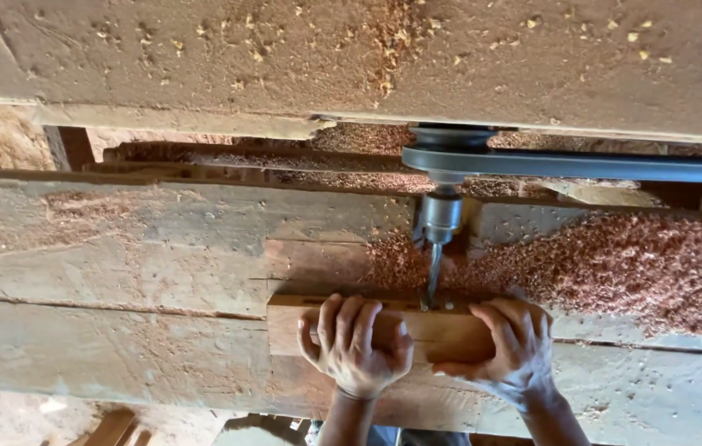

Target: Use a belt-driven drill press to create holes in wooden planks.

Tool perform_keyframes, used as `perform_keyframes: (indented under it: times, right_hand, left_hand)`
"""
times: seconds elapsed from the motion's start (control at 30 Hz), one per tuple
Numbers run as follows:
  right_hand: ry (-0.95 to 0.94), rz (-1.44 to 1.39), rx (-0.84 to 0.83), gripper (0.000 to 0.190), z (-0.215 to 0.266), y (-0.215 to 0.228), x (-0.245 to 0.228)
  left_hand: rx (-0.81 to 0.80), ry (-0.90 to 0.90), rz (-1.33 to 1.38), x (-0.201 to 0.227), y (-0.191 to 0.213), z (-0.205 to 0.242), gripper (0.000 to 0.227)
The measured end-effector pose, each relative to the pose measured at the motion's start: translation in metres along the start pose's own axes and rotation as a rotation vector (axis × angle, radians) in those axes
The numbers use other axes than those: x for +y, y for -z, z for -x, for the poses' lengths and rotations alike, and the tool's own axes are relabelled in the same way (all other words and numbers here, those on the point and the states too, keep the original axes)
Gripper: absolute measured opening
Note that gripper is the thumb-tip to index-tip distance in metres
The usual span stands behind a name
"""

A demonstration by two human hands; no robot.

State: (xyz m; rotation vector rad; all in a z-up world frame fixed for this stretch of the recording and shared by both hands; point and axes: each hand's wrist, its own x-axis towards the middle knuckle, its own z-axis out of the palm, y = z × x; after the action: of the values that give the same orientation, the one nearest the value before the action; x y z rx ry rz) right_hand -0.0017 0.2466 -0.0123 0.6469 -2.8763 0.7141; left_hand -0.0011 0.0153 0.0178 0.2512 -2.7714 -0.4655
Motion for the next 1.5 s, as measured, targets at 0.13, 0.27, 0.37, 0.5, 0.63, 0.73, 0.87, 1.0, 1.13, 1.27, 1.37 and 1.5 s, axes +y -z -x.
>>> perform_keyframes:
  times: [0.13, 0.27, 0.37, 0.5, 0.63, 0.73, 0.87, 1.0, 1.13, 1.27, 1.37, 1.5]
  right_hand:
    - [-0.001, -0.010, -0.018, 0.098, 0.001, -0.001, 0.002]
    - [0.013, -0.002, -0.020, 0.098, -0.001, -0.002, 0.004]
    - [0.011, -0.016, -0.028, 0.097, -0.003, 0.000, 0.002]
    - [0.011, -0.026, -0.012, 0.096, -0.004, -0.001, 0.003]
    - [-0.003, -0.066, -0.014, 0.096, -0.002, -0.004, 0.003]
    - [0.005, -0.043, 0.004, 0.096, -0.003, -0.005, 0.004]
    - [0.000, -0.044, -0.005, 0.097, -0.004, -0.003, 0.004]
    - [0.006, -0.037, -0.003, 0.096, -0.004, -0.005, 0.005]
    - [0.006, -0.041, -0.011, 0.096, -0.004, -0.004, 0.005]
    - [0.017, -0.048, 0.009, 0.095, -0.008, -0.005, 0.006]
    - [0.012, -0.054, 0.009, 0.095, -0.010, -0.003, 0.005]
    - [0.015, -0.066, 0.003, 0.095, -0.011, -0.003, 0.005]
  left_hand:
    - [0.003, 0.002, 0.004, -0.002, -0.004, 0.004, 0.036]
    - [0.011, 0.008, 0.006, -0.005, -0.009, 0.008, 0.037]
    - [0.011, 0.017, -0.006, -0.004, -0.010, 0.008, 0.038]
    - [0.014, 0.019, -0.025, -0.003, -0.009, 0.006, 0.039]
    - [0.007, 0.014, -0.025, -0.003, -0.007, 0.003, 0.040]
    - [0.001, 0.003, -0.027, -0.004, -0.007, 0.002, 0.038]
    - [0.016, -0.003, -0.021, -0.006, -0.009, 0.001, 0.040]
    - [0.029, 0.000, -0.023, -0.006, -0.012, 0.003, 0.040]
    - [0.024, 0.003, -0.023, -0.006, -0.012, 0.005, 0.041]
    - [0.015, 0.013, -0.033, -0.006, -0.011, 0.004, 0.041]
    - [0.012, 0.011, -0.035, -0.006, -0.011, 0.004, 0.041]
    - [0.009, 0.016, -0.030, -0.006, -0.012, 0.003, 0.041]
